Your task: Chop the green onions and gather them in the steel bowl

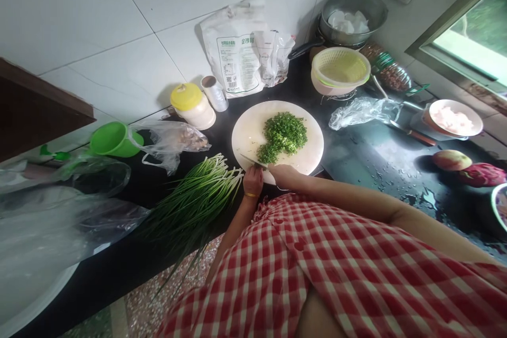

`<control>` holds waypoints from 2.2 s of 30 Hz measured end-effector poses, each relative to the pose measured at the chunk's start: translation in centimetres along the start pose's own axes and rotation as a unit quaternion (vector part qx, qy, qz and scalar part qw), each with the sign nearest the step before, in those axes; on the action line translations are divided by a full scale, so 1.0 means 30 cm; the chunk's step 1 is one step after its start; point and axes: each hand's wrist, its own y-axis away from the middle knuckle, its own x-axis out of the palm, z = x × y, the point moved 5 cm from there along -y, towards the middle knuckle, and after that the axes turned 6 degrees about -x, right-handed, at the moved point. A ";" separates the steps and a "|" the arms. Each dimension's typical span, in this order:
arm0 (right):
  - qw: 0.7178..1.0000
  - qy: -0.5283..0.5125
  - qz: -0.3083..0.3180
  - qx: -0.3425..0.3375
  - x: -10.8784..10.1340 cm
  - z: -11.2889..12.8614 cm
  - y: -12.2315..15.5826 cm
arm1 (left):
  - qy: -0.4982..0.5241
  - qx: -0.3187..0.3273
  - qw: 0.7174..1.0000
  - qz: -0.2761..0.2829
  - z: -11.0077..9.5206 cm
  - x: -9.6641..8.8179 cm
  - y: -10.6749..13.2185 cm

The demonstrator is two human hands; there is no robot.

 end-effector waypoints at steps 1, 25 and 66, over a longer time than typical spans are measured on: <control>1.000 -0.001 -0.003 -0.001 0.003 0.004 -0.011 | 0.004 0.004 1.000 -0.002 0.000 -0.001 0.001; 1.000 0.004 -0.026 0.011 0.007 -0.033 -0.043 | 0.022 0.003 1.000 -0.013 -0.006 -0.028 0.010; 1.000 0.004 -0.010 -0.013 0.016 -0.069 -0.036 | -0.040 -0.076 0.996 -0.031 0.032 -0.061 -0.006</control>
